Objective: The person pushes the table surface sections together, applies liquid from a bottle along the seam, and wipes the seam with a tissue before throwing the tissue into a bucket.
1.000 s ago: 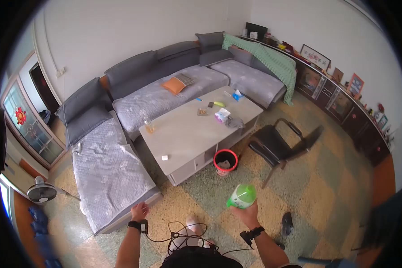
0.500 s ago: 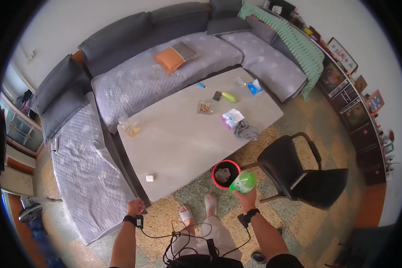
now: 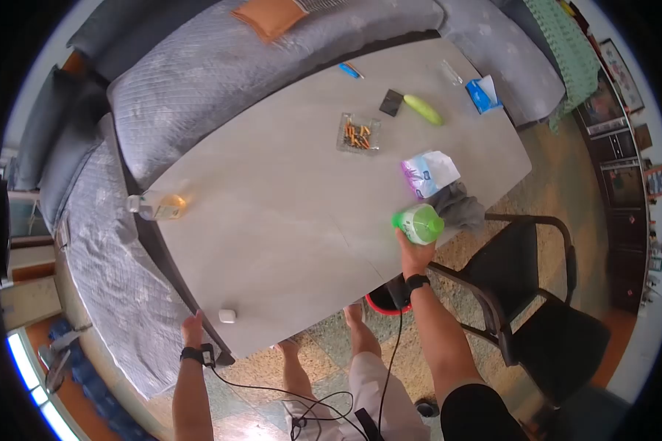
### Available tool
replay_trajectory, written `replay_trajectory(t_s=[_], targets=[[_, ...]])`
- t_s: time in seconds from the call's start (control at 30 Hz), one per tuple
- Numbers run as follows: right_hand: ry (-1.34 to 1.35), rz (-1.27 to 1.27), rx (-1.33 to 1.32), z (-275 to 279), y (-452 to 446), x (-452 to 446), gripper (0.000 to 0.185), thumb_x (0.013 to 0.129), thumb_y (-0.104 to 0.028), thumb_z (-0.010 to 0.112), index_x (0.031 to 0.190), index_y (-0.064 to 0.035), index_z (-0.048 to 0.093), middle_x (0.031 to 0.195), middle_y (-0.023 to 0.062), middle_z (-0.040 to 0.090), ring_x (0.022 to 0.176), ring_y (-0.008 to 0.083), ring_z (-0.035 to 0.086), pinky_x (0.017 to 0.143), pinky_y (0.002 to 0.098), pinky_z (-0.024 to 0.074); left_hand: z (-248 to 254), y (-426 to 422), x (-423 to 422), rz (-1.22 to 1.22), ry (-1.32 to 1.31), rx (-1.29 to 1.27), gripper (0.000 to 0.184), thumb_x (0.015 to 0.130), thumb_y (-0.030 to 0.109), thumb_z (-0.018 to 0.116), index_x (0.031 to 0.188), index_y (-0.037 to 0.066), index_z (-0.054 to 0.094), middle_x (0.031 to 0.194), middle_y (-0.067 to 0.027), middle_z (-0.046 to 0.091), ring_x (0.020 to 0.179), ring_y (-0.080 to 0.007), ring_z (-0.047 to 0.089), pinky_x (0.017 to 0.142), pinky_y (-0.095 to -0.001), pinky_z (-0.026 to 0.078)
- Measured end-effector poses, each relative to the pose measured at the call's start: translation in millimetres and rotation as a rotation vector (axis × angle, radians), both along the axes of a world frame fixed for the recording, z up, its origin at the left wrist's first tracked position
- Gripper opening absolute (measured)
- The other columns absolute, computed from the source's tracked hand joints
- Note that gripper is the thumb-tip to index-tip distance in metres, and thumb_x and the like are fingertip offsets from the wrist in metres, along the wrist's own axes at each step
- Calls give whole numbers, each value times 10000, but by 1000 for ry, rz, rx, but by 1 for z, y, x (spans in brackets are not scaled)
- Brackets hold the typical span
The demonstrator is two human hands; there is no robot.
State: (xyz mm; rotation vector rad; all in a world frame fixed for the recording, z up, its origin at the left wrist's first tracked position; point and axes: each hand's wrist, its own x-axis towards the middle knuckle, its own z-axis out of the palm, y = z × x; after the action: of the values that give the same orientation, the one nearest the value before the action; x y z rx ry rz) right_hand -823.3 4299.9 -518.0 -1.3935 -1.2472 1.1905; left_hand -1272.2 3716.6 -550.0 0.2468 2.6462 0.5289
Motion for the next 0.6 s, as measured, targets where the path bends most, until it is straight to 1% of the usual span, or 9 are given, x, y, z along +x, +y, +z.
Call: replay_trajectory(t_s=[0.07, 0.17, 0.2, 0.27, 0.3, 0.33, 0.43, 0.5, 0.6], targets=[[-3, -47, 9, -9, -8, 4, 664, 783, -47, 919, 1342, 15, 566, 1215, 114, 699, 1066, 222, 686, 953, 373, 547, -11, 17, -20, 145, -142, 72, 597, 976, 465, 733, 676, -35, 608, 598, -95, 509, 633, -164, 438, 605, -436, 398], [-319, -177, 218, 16, -58, -2, 654, 814, -76, 908, 1358, 14, 557, 1230, 112, 697, 1052, 205, 685, 937, 347, 553, -37, 28, -48, 171, -226, 88, 577, 955, 488, 763, 720, -28, 657, 616, -85, 547, 643, -149, 445, 600, -426, 393], [-394, -174, 43, 25, -87, -5, 595, 836, -94, 900, 1327, 6, 578, 1220, 108, 699, 1045, 195, 684, 928, 344, 555, -46, 29, -57, 207, -287, 34, 469, 941, 426, 809, 834, -23, 726, 720, -54, 661, 687, -128, 511, 625, -384, 444], [-186, -169, -277, 6, -135, 2, 469, 873, -131, 886, 1244, -13, 624, 1166, 90, 710, 1021, 168, 683, 893, 334, 556, -34, 61, -41, 208, -220, 125, 434, 933, 389, 829, 882, -31, 732, 774, -42, 682, 710, -126, 534, 648, -367, 472], [98, -171, -412, -19, -157, 4, 403, 888, -149, 881, 1192, -24, 648, 1122, 76, 719, 1004, 151, 683, 868, 327, 556, -23, 75, -35, 234, -144, 216, 406, 926, 352, 848, 930, -39, 737, 828, -31, 703, 733, -124, 556, 671, -350, 500], [127, -171, -663, -6, -167, -7, 320, 933, -236, 855, 1104, -43, 666, 1033, 44, 725, 974, 119, 684, 826, 296, 553, -22, 74, -39, 258, -187, 231, 383, 918, 296, 869, 959, -60, 734, 921, -51, 736, 785, -135, 618, 728, -321, 540], [216, -277, -750, -30, -187, -28, 333, 974, -309, 809, 1113, -36, 677, 1046, 32, 734, 953, 113, 677, 811, 287, 546, 10, 103, -33, 270, -192, 286, 388, 909, 277, 879, 1005, -74, 742, 955, -82, 756, 824, -154, 664, 761, -327, 560], [216, -355, -771, -38, -194, -43, 378, 1009, -370, 766, 1145, -24, 696, 1085, 31, 744, 947, 117, 672, 819, 297, 545, -5, 95, -43, 231, -210, 369, 381, 899, 247, 889, 1026, -80, 740, 971, -96, 761, 843, -169, 682, 778, -335, 569], [196, -301, -621, -34, -200, -46, 449, 1003, -354, 775, 1268, 0, 695, 1178, 56, 744, 1015, 149, 671, 888, 352, 542, -16, 81, -52, 248, -265, 457, 369, 880, 191, 905, 1052, -88, 735, 994, -117, 764, 861, -194, 702, 795, -354, 584]])
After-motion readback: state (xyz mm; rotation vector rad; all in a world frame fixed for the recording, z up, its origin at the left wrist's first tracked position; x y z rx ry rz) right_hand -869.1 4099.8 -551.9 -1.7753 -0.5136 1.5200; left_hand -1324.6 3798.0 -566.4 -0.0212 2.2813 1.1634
